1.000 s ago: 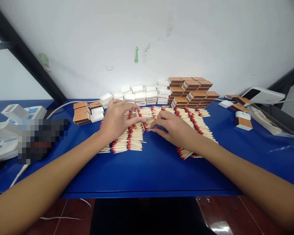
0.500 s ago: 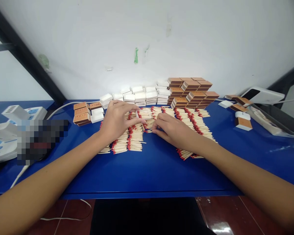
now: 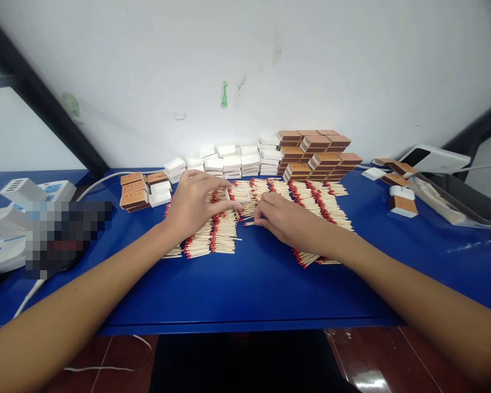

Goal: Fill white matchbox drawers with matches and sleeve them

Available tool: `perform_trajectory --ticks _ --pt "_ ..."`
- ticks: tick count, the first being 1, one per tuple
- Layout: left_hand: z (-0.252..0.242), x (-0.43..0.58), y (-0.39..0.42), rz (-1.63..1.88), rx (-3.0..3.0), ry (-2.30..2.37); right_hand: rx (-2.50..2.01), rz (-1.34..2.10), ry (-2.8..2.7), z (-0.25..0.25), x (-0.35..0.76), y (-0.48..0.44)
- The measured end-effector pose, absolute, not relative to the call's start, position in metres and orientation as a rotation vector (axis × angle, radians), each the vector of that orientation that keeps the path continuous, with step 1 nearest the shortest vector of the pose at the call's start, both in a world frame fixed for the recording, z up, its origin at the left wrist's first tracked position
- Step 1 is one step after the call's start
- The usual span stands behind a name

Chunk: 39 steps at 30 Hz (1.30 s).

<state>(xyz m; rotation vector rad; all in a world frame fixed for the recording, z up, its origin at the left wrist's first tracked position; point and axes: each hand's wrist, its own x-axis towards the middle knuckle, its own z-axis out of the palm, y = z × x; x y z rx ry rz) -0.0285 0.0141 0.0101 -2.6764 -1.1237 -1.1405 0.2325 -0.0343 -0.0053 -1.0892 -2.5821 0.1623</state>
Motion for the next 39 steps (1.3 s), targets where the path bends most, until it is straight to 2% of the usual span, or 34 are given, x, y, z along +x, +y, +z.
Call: perform_trajectory --ticks 8,17,39 --pt "0.005 -0.027 0.012 -1.145 -2.726 -1.002 -1.098 0.12 -2.373 0.016 0.232 -0.041" --pt "0.006 -0.017 -0.003 -1.241 -2.761 -0.84 -1.03 -0.01 -2.339 0.01 0.223 -0.043" --pt "0.005 -0.016 -0.005 -1.265 -2.836 -0.947 -1.006 0.046 -2.236 0.015 0.222 -0.045"
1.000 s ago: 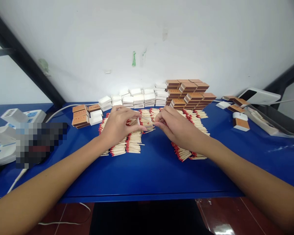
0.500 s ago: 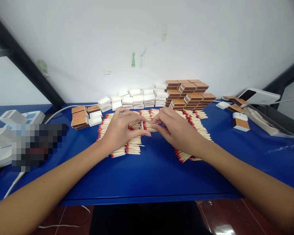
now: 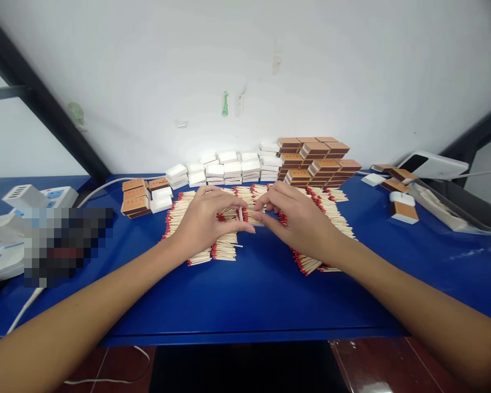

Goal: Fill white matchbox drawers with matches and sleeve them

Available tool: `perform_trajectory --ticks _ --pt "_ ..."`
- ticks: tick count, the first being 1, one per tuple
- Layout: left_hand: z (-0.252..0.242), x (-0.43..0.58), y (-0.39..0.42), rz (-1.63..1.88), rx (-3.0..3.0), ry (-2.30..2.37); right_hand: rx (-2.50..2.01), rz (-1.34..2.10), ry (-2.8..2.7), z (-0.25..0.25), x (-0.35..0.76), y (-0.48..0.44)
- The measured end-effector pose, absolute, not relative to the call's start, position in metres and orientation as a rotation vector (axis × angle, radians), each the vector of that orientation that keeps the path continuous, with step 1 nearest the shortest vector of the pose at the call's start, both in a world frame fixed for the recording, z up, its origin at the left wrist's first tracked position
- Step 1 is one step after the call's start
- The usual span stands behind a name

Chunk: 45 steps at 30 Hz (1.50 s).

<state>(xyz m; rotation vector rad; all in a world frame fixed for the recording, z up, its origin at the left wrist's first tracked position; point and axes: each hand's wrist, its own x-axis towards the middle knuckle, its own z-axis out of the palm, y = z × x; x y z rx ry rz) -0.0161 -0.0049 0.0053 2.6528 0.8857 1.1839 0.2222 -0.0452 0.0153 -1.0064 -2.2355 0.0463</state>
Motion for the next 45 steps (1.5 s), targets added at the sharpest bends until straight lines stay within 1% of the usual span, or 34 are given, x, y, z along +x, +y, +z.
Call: perform_trajectory --ticks 18,20,24,26,30,35,39,43,45 --pt "0.003 -0.019 -0.003 1.195 2.676 0.827 -1.001 0.108 -2.184 0.018 0.223 -0.045" --pt "0.002 -0.021 0.0 1.196 2.672 0.858 -1.043 0.085 -2.14 0.021 0.229 -0.038" --pt "0.001 -0.027 0.007 1.206 2.65 0.94 -1.275 0.027 -2.016 0.033 0.254 -0.009" --pt "0.001 -0.03 0.009 1.233 2.637 0.965 -1.376 0.021 -2.039 0.04 0.269 0.008" --pt "0.0 -0.033 0.012 1.274 2.63 1.007 -1.452 -0.211 -2.165 0.058 0.3 0.036" --pt "-0.003 -0.034 0.014 1.269 2.693 0.985 -1.57 -0.351 -2.235 0.076 0.332 0.062" --pt "-0.004 -0.033 0.015 1.235 2.751 0.949 -1.532 -0.453 -2.402 0.076 0.33 0.075" --pt "-0.006 -0.034 0.016 1.256 2.763 0.933 -1.537 -0.763 -2.556 0.069 0.313 0.084" --pt "-0.006 -0.034 0.017 1.26 2.768 0.931 -1.525 -0.825 -2.592 0.067 0.309 0.089"
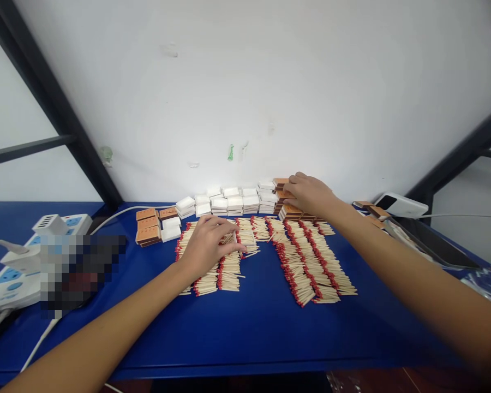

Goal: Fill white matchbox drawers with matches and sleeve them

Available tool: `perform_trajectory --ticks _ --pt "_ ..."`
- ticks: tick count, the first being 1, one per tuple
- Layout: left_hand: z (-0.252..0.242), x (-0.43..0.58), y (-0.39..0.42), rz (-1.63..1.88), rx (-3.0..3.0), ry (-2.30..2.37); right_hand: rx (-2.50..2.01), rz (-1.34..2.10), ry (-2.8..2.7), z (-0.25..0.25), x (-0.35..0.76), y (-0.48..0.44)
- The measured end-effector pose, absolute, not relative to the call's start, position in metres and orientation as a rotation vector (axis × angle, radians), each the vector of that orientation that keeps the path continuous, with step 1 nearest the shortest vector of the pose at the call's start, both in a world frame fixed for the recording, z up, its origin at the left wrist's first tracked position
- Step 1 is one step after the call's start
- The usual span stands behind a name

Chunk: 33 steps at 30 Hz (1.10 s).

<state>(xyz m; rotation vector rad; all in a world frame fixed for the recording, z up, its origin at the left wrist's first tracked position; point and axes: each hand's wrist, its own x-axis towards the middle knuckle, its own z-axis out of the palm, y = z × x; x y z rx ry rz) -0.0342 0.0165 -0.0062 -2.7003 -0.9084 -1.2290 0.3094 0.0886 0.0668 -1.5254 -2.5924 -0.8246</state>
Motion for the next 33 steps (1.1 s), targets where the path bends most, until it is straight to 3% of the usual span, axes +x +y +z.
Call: perform_trajectory --ticks 16,22,29,33 --pt "-0.005 -0.035 0.018 -1.219 -2.672 -0.9 -1.408 -1.079 -2.501 0.058 0.3 0.08" --pt "0.001 -0.038 0.02 -1.231 -2.639 -0.991 -1.171 -1.085 -2.539 0.057 0.269 0.005" --pt "0.003 -0.039 0.023 -1.242 -2.633 -1.017 -0.985 -0.627 -2.703 0.026 0.223 -0.091" --pt "0.002 -0.039 0.024 -1.191 -2.689 -0.986 -1.056 -0.115 -2.667 0.022 0.231 -0.086"
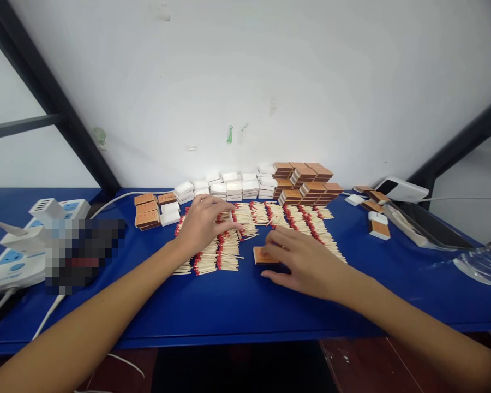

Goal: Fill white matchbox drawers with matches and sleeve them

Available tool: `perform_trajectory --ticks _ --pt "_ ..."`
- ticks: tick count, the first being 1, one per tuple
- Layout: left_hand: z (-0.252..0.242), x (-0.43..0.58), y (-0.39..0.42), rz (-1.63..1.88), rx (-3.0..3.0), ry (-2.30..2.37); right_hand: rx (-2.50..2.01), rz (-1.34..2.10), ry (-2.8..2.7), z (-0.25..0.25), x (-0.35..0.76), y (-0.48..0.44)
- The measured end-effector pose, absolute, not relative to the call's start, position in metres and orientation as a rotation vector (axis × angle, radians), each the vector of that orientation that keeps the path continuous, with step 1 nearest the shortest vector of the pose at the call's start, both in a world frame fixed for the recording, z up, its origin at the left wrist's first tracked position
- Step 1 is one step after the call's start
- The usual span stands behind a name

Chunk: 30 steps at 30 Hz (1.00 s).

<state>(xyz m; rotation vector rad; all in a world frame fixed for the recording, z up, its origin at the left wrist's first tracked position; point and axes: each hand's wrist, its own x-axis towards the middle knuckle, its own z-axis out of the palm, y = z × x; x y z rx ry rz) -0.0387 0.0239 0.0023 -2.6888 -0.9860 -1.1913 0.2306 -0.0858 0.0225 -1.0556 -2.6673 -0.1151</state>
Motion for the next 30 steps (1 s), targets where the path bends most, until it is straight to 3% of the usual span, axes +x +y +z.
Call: perform_trajectory --ticks 7,17,30 --pt "0.005 -0.041 0.025 -1.232 -2.752 -0.887 -1.236 0.457 -2.646 0.039 0.248 -0.054" --pt "0.009 -0.037 0.02 -1.311 -2.815 -1.108 -1.261 0.13 -2.365 0.035 0.249 -0.03" --pt "0.011 -0.031 0.013 -1.512 -3.011 -1.315 -1.154 0.465 -2.089 0.021 0.256 -0.028"
